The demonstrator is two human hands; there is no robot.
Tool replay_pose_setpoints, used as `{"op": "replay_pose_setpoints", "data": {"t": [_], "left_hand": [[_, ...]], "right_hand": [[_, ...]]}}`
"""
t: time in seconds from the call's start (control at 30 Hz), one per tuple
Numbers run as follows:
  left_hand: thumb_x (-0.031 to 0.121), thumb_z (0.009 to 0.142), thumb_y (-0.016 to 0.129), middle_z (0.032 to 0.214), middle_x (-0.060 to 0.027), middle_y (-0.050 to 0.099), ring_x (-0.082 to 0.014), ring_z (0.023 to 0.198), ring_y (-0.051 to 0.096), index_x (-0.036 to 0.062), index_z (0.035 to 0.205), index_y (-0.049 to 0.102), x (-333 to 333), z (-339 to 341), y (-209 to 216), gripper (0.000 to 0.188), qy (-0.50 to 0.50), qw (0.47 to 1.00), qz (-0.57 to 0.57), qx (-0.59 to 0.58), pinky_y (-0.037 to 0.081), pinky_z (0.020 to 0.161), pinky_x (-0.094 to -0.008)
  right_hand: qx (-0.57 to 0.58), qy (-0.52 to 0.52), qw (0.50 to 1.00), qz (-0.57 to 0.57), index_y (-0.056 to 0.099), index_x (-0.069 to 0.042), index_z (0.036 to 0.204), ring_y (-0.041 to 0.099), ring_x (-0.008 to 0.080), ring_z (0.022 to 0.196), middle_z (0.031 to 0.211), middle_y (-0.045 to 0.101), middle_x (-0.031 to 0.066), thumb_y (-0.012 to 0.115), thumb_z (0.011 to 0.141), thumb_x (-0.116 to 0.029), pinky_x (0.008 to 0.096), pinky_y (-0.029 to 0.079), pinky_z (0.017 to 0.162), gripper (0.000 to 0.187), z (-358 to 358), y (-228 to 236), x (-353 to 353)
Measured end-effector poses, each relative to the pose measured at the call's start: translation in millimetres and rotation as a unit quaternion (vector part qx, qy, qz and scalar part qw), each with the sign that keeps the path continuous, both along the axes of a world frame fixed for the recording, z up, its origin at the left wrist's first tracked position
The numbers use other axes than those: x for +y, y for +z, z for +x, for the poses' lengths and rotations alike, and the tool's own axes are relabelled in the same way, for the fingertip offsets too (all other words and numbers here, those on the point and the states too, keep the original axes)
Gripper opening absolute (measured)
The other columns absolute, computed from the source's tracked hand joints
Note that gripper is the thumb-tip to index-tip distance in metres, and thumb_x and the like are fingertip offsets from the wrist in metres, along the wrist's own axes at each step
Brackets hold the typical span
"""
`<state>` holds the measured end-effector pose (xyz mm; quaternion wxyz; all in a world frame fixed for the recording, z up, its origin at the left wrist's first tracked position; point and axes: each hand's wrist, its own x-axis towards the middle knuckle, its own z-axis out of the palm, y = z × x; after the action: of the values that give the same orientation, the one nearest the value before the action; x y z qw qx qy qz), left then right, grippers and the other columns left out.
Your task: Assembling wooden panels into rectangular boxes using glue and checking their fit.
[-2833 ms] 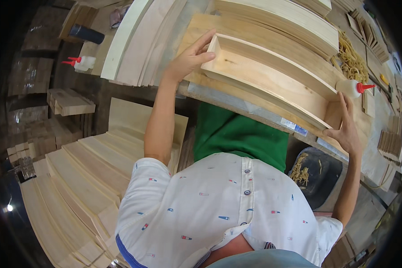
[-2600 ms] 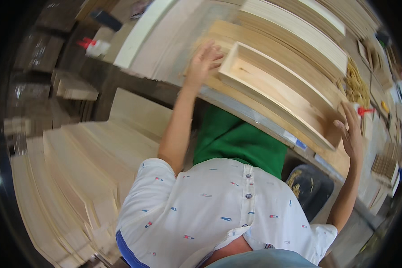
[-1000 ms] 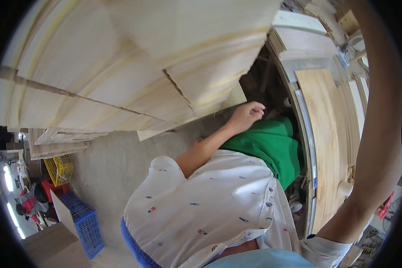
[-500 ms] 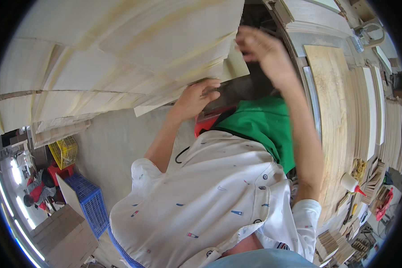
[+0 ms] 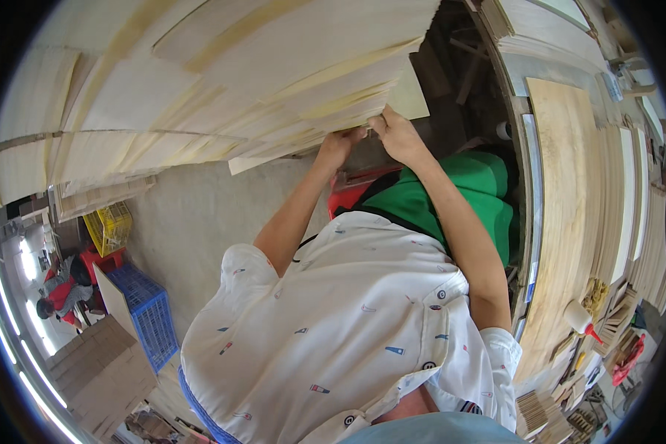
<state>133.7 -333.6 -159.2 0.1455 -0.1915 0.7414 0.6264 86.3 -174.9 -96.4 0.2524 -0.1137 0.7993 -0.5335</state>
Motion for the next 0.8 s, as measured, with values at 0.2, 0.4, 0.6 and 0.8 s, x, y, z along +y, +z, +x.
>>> {"op": "replay_pose_setpoints", "data": {"t": [0.2,0.4,0.6,0.8], "left_hand": [[0.028,0.086,0.066,0.101,-0.0061,0.066,-0.0128,0.081,0.053,0.0003,0.112,0.063,0.1,0.4,-0.5,0.038,0.001,0.997,0.076,0.007,0.044,0.073,-0.0282],[0.027,0.090,0.059,0.110,-0.0125,0.066,-0.0205,0.100,0.060,-0.0003,0.117,0.060,-5.6,-2.5,-36.0,0.039,-0.025,0.997,0.044,0.057,0.044,0.089,-0.0331],[0.017,0.089,0.061,0.109,-0.0104,0.065,-0.0182,0.100,0.059,-0.0028,0.117,0.059,-5.9,-7.0,-37.1,0.034,-0.039,0.997,0.007,0.069,0.046,0.088,-0.0330],[0.021,0.085,0.062,0.104,-0.0132,0.068,-0.0224,0.095,0.063,0.0022,0.111,0.064,-4.9,-11.2,-41.9,0.032,0.001,0.988,-0.039,0.146,0.047,0.084,-0.0354]], "right_hand": [[0.042,0.002,0.998,0.042,0.039,-0.002,0.135,0.056,0.0423,0.104,0.107,0.060,0.0284,0.048,0.094,-0.014,0.0447,0.045,0.086,0.044,3.7,7.3,0.2],[0.097,-0.004,0.995,0.018,0.039,-0.002,0.136,0.054,0.0434,0.110,0.114,0.058,0.0283,0.049,0.094,-0.012,0.0446,0.044,0.089,0.045,2.3,0.2,-0.5],[0.075,0.001,0.996,0.057,0.037,-0.003,0.137,0.052,0.0451,0.110,0.115,0.057,0.0289,0.048,0.094,-0.014,0.0472,0.044,0.088,0.045,-1.2,9.4,-2.0],[0.136,-0.001,0.990,0.024,0.035,-0.007,0.139,0.053,0.0470,0.107,0.112,0.058,0.0292,0.048,0.094,-0.013,0.0493,0.044,0.084,0.047,-1.8,-0.5,-4.1]]}}
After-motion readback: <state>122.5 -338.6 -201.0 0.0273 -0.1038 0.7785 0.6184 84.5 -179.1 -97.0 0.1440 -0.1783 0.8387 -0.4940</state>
